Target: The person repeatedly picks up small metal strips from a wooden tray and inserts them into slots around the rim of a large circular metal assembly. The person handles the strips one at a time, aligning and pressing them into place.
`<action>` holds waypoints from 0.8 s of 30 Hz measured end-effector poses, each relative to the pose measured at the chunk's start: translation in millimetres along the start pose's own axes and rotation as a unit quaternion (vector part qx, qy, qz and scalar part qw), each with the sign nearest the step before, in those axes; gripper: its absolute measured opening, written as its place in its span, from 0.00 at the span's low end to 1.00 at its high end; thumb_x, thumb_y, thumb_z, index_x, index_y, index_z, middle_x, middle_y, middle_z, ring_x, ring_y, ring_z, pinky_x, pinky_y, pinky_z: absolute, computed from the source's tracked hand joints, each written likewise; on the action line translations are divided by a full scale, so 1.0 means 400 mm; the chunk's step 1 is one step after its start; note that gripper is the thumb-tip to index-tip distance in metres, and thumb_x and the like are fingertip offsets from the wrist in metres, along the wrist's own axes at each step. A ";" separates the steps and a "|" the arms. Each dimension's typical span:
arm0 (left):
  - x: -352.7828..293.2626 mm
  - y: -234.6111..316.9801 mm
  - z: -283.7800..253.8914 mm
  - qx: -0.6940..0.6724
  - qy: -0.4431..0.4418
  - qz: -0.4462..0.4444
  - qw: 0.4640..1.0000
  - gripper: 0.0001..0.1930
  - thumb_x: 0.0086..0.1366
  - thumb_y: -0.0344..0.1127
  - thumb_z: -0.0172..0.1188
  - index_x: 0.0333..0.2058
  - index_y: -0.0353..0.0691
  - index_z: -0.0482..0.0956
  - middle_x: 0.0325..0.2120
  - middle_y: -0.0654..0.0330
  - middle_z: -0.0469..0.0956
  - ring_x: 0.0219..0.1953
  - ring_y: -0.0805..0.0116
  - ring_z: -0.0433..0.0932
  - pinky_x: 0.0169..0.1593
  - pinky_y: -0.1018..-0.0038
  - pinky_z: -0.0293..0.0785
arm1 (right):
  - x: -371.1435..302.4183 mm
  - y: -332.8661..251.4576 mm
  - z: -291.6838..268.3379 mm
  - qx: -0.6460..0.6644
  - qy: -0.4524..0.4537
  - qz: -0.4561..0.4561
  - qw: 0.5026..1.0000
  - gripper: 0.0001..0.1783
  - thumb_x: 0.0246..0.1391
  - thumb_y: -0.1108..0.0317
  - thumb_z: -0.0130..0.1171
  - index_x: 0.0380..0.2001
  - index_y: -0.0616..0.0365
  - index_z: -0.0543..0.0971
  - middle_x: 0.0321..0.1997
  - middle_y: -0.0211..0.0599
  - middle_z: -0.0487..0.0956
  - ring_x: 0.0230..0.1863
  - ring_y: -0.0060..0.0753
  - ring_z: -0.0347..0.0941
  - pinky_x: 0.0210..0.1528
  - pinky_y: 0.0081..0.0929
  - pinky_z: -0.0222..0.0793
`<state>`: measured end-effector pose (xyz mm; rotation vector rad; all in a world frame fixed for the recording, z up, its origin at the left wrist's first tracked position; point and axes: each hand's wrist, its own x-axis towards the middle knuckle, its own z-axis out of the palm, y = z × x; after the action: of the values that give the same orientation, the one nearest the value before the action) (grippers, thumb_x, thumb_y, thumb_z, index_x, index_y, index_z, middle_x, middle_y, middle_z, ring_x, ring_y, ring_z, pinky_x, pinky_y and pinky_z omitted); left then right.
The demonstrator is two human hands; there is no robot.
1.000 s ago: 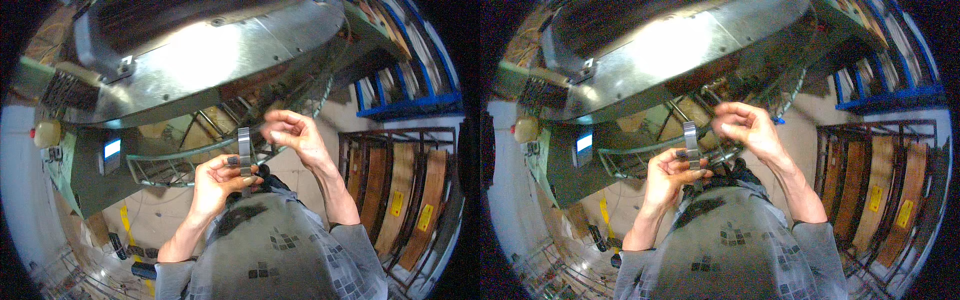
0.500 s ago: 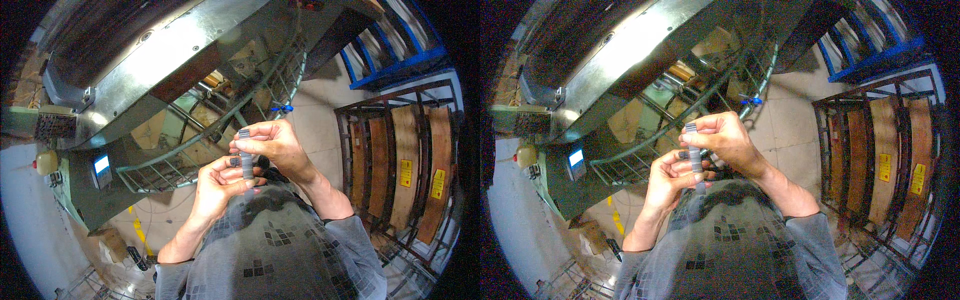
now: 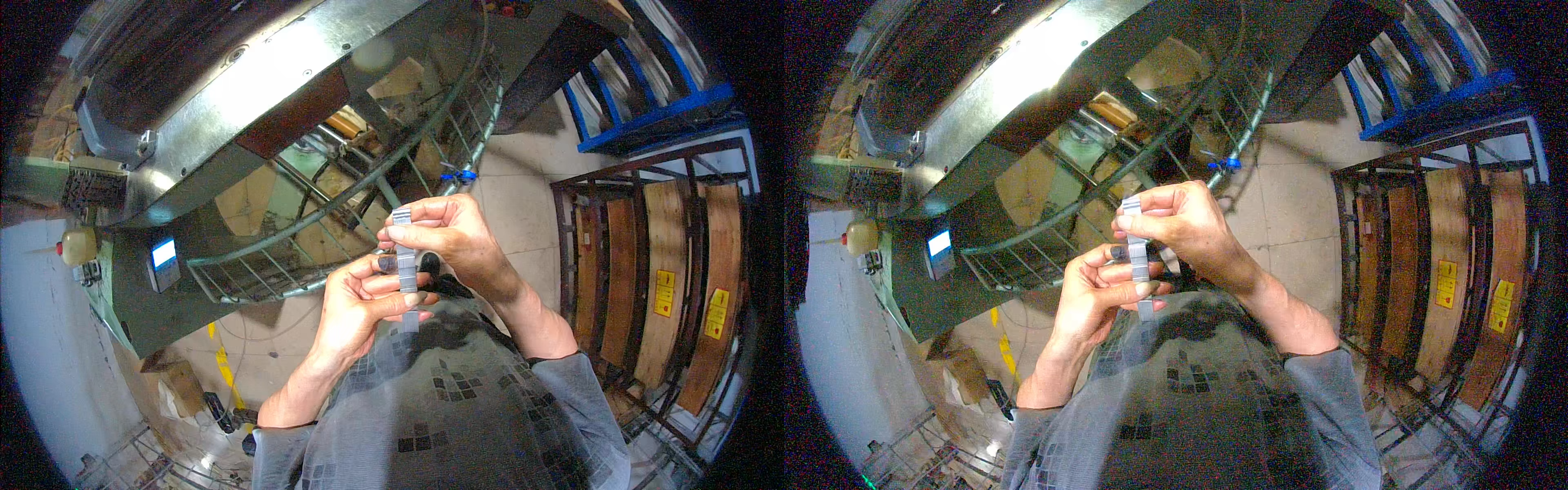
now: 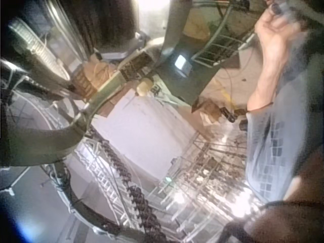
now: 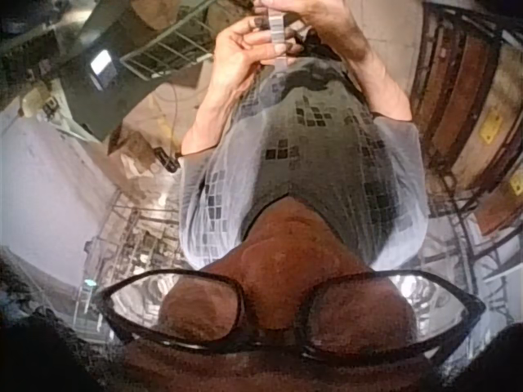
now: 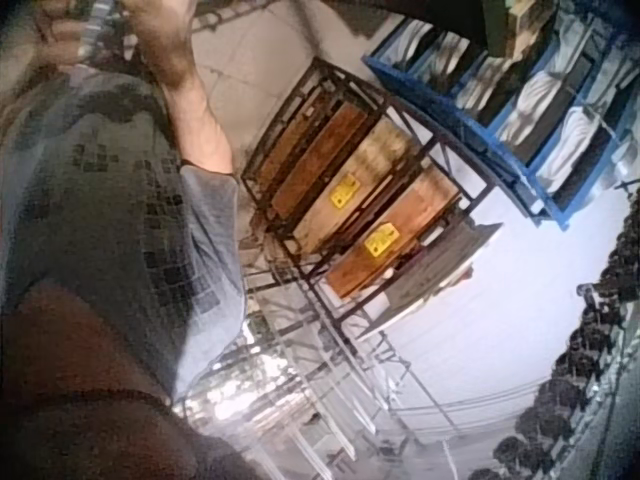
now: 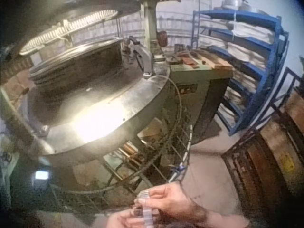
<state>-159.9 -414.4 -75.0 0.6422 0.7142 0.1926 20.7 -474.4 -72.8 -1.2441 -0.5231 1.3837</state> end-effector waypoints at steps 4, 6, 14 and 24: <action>-0.002 -0.001 0.010 -0.006 0.004 -0.003 1.000 0.22 0.57 0.18 0.67 0.51 0.33 0.75 0.42 0.47 0.84 0.41 0.49 0.86 0.44 0.54 0.86 | -0.005 0.004 -0.009 0.006 -0.006 -0.009 1.000 0.13 0.57 0.68 0.67 0.41 0.67 0.82 0.39 0.42 0.85 0.41 0.28 0.82 0.45 0.25 0.79; -0.004 0.001 0.014 -0.012 0.005 -0.003 1.000 0.22 0.57 0.18 0.67 0.51 0.32 0.75 0.42 0.47 0.84 0.41 0.49 0.86 0.44 0.54 0.86 | -0.003 0.006 -0.010 0.001 -0.004 -0.005 1.000 0.13 0.57 0.67 0.67 0.41 0.66 0.82 0.39 0.42 0.85 0.41 0.29 0.82 0.45 0.25 0.79; -0.016 0.058 -0.049 -0.029 0.069 0.051 0.996 0.20 0.57 0.15 0.65 0.48 0.33 0.73 0.42 0.45 0.83 0.41 0.50 0.86 0.44 0.55 0.87 | 0.097 -0.006 0.076 -0.088 -0.044 -0.005 0.995 0.15 0.57 0.62 0.68 0.39 0.65 0.85 0.36 0.38 0.86 0.37 0.23 0.81 0.42 0.22 0.76; -0.054 0.228 -0.270 -0.056 0.100 0.103 0.988 0.14 0.67 0.26 0.61 0.49 0.29 0.73 0.42 0.47 0.82 0.42 0.54 0.86 0.49 0.60 0.86 | 0.335 0.016 0.289 -0.090 -0.126 0.039 0.987 0.14 0.56 0.64 0.69 0.37 0.67 0.85 0.34 0.39 0.86 0.33 0.23 0.80 0.39 0.22 0.76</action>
<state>-243.0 -298.2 -69.5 0.5950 0.8232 0.4905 -55.7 -315.5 -88.5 -1.2503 -0.7957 1.5994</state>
